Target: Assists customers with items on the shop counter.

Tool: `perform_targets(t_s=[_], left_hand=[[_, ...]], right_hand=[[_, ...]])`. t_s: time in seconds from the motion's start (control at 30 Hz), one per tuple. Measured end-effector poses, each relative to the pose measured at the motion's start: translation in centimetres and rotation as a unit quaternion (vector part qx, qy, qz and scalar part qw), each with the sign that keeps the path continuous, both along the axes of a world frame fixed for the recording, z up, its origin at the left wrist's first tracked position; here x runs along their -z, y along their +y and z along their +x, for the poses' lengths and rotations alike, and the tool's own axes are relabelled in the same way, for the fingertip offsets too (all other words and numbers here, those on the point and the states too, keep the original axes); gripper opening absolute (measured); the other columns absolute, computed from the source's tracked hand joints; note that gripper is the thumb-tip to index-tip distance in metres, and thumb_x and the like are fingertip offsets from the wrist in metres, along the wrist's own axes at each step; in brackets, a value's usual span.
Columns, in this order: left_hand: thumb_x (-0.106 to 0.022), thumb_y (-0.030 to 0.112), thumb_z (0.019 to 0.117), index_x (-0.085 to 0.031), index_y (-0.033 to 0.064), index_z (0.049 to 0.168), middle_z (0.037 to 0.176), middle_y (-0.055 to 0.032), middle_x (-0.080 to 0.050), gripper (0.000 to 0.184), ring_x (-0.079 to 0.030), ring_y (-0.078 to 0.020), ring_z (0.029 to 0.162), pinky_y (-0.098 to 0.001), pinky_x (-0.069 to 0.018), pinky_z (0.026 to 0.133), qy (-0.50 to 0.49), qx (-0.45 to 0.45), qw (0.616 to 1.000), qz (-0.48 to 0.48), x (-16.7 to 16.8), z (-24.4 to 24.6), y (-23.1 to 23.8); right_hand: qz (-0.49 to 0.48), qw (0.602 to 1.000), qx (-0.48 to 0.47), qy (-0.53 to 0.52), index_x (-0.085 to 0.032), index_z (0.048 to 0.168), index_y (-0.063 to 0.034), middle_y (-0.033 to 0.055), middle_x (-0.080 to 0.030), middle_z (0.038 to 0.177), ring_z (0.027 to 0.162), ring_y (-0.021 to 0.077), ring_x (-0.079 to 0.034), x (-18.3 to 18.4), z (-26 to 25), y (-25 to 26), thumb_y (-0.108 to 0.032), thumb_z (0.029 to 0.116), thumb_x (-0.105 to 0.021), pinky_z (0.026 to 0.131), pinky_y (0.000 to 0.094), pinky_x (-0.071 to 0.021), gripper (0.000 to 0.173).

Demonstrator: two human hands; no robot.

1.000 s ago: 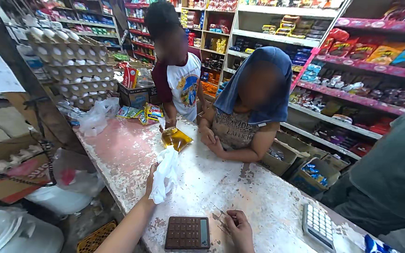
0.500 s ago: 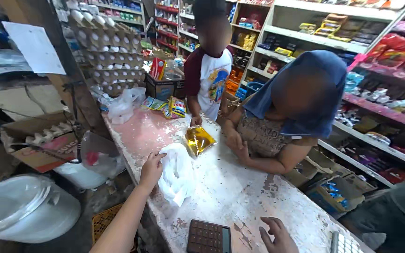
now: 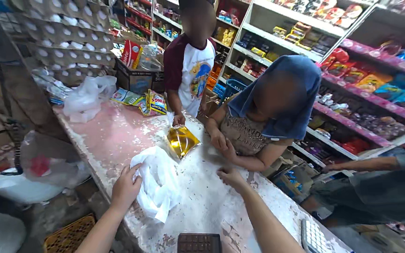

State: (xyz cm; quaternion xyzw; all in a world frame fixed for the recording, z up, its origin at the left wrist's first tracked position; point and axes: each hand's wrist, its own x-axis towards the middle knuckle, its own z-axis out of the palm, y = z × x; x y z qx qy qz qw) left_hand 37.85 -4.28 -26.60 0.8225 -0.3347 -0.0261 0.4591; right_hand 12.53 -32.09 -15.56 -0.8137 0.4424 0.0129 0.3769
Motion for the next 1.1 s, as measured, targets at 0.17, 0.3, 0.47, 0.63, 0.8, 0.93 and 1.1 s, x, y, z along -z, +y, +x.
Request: perform_targets(t_s=[0.17,0.3,0.47,0.63,0.8,0.93,1.1], left_hand=[[-0.057,0.004,0.0933,-0.063,0.0076,0.139,0.142,-0.0293,-0.056,0.046,-0.062,-0.0507,0.118,-0.0697,-0.049,0.092,0.009,-0.005,1.0,0.01,-0.4,-0.3,-0.2],[-0.057,0.007,0.0917,-0.064,0.0077,0.139,0.14,-0.0304,-0.057,0.048,-0.062,-0.0524,0.116,-0.0711,-0.0487,0.089,0.005,-0.008,1.0,-0.004,-0.1,-0.3,-0.2],[-0.054,0.012,0.0894,-0.062,0.0065,0.14,0.139,-0.0311,-0.057,0.051,-0.063,-0.0528,0.115,-0.0715,-0.0488,0.087,0.007,-0.013,1.0,-0.018,0.2,-0.4,-0.2],[-0.053,0.013,0.0882,-0.06,0.0039,0.142,0.14,-0.0307,-0.057,0.055,-0.062,-0.0512,0.117,-0.0685,-0.0501,0.089,0.016,-0.019,0.999,-0.029,0.3,-0.5,0.0],[-0.051,0.014,0.0868,-0.059,0.0033,0.143,0.137,-0.0313,-0.058,0.057,-0.063,-0.0507,0.113,-0.0678,-0.0506,0.086,0.007,-0.025,1.0,-0.017,0.1,-0.6,0.0],[-0.05,0.016,0.0862,-0.06,0.0044,0.142,0.136,-0.0304,-0.059,0.058,-0.064,-0.0491,0.111,-0.0663,-0.0514,0.084,-0.007,-0.031,0.999,-0.022,0.4,-0.7,-0.1],[-0.051,0.016,0.086,-0.06,0.0051,0.143,0.14,-0.0292,-0.058,0.058,-0.063,-0.0491,0.117,-0.0667,-0.0506,0.087,-0.012,-0.038,0.999,-0.026,0.7,-0.5,-0.1]], right_hand=[[-0.089,0.988,-0.12,-0.048,-0.068,0.124,-0.0014,0.0175,-0.069,0.12,0.111,0.0263,-0.065,-4.3,11.7,2.3,-0.023,0.1017,-0.06,0.101,0.0465,-0.0493,0.032],[-0.189,0.967,-0.173,-0.007,-0.064,0.137,-0.0079,0.0185,-0.055,0.147,0.134,0.0372,-0.053,-4.7,19.1,2.5,-0.031,0.098,-0.065,0.109,0.0581,-0.0448,0.045],[-0.201,0.959,-0.191,0.053,-0.06,0.136,-0.0009,0.0217,-0.055,0.144,0.135,0.0399,-0.052,-4.0,24.7,1.3,-0.037,0.0995,-0.063,0.107,0.0643,-0.0416,0.052],[-0.201,0.954,-0.203,0.09,-0.065,0.128,0.0006,0.0233,-0.058,0.141,0.132,0.0409,-0.053,-1.7,27.6,-0.1,-0.045,0.1,-0.061,0.107,0.0676,-0.0378,0.054],[-0.246,0.951,-0.16,0.099,-0.066,0.127,0.0025,0.0242,-0.057,0.141,0.134,0.043,-0.051,-0.8,28.7,0.2,-0.053,0.0959,-0.064,0.106,0.0704,-0.0368,0.063],[-0.226,0.95,-0.148,0.159,-0.07,0.118,0.0016,0.0249,-0.066,0.127,0.126,0.0448,-0.057,-1.4,28.9,1.6,-0.043,0.0974,-0.063,0.104,0.0734,-0.0357,0.05],[-0.21,0.961,-0.151,0.094,-0.069,0.126,-0.0045,0.0184,-0.055,0.146,0.139,0.0398,-0.047,-0.6,27.0,2.1,-0.04,0.1041,-0.054,0.112,0.0704,-0.0301,0.045]])
